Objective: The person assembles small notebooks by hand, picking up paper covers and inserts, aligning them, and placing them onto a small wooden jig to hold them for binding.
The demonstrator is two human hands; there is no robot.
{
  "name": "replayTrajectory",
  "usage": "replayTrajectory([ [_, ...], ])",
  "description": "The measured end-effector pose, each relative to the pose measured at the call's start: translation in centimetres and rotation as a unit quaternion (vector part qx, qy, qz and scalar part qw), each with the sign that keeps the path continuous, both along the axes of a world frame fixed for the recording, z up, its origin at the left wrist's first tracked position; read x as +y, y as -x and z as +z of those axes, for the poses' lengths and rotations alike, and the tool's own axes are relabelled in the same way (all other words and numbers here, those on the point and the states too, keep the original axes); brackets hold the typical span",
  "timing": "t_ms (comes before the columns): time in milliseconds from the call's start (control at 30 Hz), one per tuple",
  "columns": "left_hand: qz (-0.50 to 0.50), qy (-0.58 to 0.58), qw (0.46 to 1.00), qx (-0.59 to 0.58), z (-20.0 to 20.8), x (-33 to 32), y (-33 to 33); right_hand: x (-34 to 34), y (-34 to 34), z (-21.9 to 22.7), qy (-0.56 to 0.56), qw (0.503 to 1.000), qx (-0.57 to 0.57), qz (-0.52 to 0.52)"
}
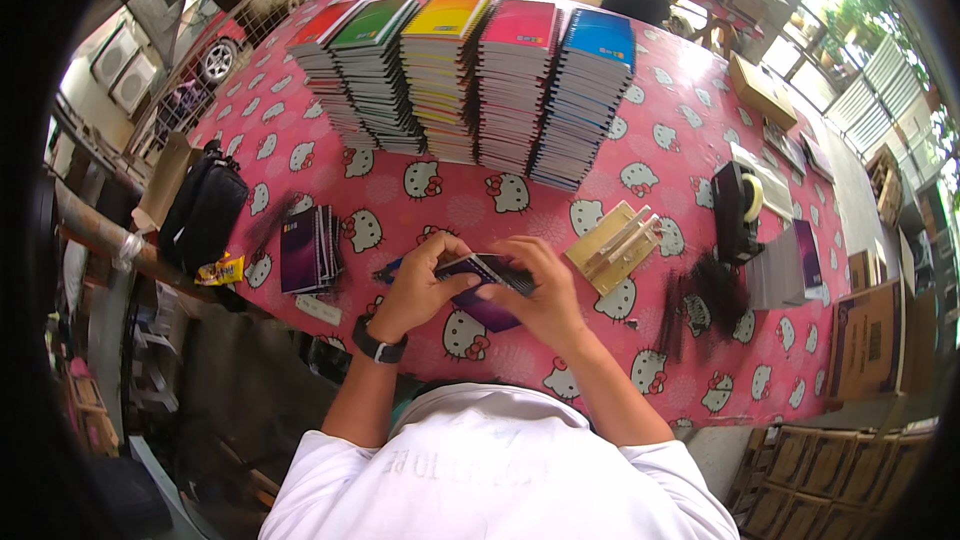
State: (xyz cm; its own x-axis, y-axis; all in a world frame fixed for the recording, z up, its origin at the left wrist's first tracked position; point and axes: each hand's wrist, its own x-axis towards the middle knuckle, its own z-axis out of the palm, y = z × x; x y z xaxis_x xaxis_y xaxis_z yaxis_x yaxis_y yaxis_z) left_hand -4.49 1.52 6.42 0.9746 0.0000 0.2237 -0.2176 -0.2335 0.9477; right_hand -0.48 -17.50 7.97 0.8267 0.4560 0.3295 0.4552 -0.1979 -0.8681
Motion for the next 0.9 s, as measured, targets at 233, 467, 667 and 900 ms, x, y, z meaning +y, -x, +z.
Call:
replayTrajectory([
  [233, 0.034, 0.022, 0.998, -0.047, 2.3, -2.1, 1.4, 0.6, 1.5, 1.0, -0.085, 0.996, -0.020, -0.004],
  [467, 0.024, 0.010, 0.999, -0.046, 3.1, -1.8, 2.2, 0.6, 1.9, 2.1, -0.045, 0.998, -0.053, 0.001],
  [667, 0.008, 0.054, 0.998, 0.017, 2.2, -1.3, 2.1, 0.9, 2.1, 2.0, -0.025, 0.989, -0.144, 0.016],
  [900, 0.015, 0.118, 0.993, -0.006, 0.9, 0.9, 2.6, 2.5, 1.4, 1.0, -0.008, 0.987, -0.136, 0.088],
])
